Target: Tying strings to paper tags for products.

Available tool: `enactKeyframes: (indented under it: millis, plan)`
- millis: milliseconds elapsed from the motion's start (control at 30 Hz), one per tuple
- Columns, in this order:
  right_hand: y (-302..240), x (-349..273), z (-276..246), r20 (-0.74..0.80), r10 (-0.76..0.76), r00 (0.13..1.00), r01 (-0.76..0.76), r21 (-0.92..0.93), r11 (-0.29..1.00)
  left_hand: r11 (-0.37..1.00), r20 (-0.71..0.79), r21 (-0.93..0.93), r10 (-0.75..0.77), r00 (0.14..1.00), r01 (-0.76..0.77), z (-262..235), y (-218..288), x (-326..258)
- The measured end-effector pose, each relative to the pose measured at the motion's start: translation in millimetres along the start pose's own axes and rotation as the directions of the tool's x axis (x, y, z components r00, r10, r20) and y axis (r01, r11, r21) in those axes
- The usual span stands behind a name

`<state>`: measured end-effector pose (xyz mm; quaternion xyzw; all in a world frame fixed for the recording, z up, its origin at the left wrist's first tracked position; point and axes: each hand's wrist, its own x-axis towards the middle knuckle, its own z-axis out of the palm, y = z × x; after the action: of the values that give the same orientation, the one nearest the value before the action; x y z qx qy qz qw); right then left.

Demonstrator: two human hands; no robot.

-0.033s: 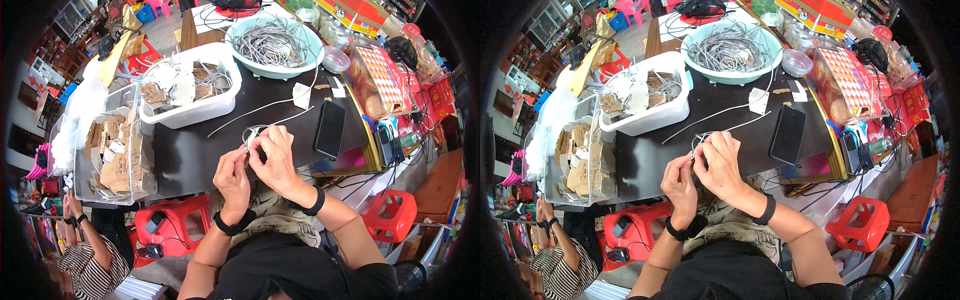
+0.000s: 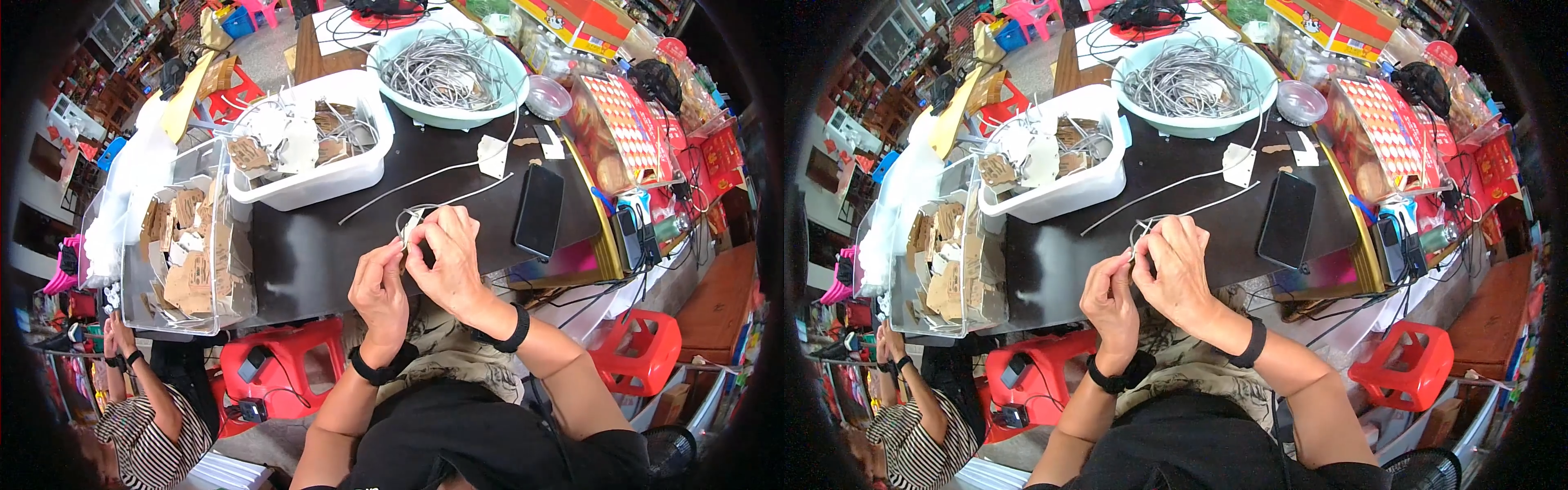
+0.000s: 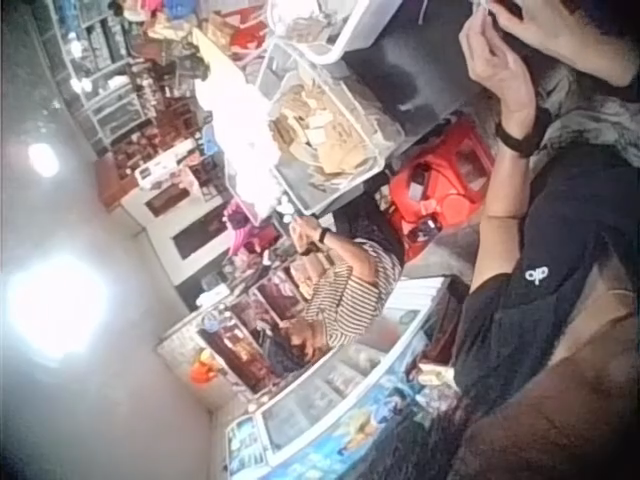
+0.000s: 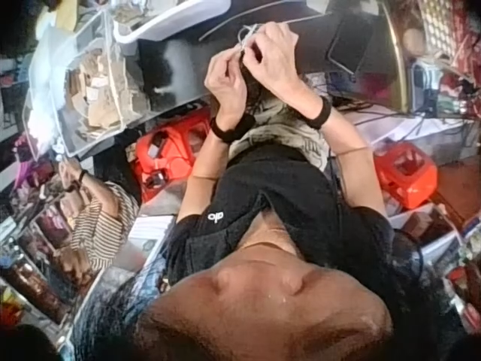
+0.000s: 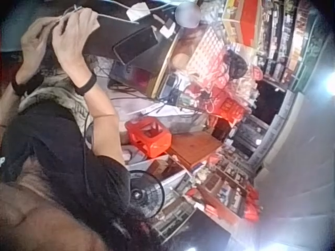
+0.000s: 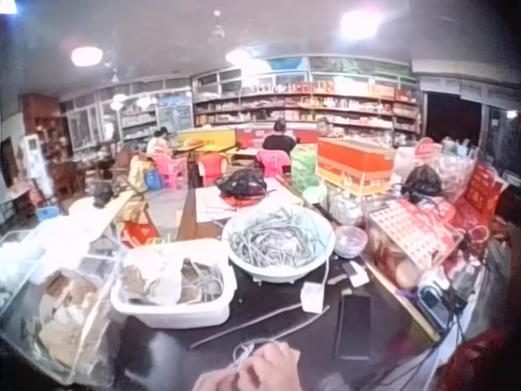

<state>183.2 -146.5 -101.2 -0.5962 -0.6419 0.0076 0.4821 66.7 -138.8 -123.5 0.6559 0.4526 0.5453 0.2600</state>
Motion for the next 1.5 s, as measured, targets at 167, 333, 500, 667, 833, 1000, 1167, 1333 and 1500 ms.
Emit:
enactKeyframes:
  millis: [167, 333, 500, 667, 833, 1000, 1167, 1333, 1500]
  plan:
    - [1, -11, -1, -0.016, -0.038, 0.999, 0.037, -0.042, 0.998, 0.982, 0.035, 0.148, 0.114, 0.993, -0.118, -7, -5, -2]
    - [-18, -32, -28, 0.205, -0.034, 0.978, -0.019, 0.254, 0.967, 0.957, -0.019, 0.254, 0.149, 0.989, -0.140, -20, -27, 5]
    - [-39, -63, -52, 0.385, -0.430, 0.816, -0.043, 0.783, 0.620, 0.943, -0.002, 0.313, 0.114, 0.993, -0.108, -31, -36, 13]
    - [-17, -67, -44, 0.626, -0.616, 0.479, -0.350, 0.779, 0.520, 0.978, 0.005, 0.207, -0.017, 1.000, 0.016, -28, -31, 8]
    - [20, -19, -35, 0.419, 0.166, 0.893, -0.357, 0.432, 0.829, 0.995, 0.047, 0.094, 0.020, 0.999, -0.024, -33, -29, 4]
    - [33, 24, -19, 0.468, 0.172, 0.867, -0.364, 0.359, 0.860, 0.995, 0.072, 0.062, 0.075, 0.995, -0.080, -31, -22, 2]
    - [25, 14, -8, 0.167, -0.005, 0.986, -0.054, 0.348, 0.936, 0.994, 0.046, 0.084, 0.063, 0.997, -0.067, -30, -19, 2]
    - [20, 14, -14, 0.087, -0.058, 0.995, 0.030, 0.287, 0.957, 0.988, 0.061, -0.019, -0.151, 0.987, 0.153, -31, -14, 4]
    - [37, 35, -20, 0.112, -0.101, 0.989, 0.103, -0.011, 0.995, 0.976, 0.109, -0.151, -0.140, 0.984, 0.156, -32, -22, 4]
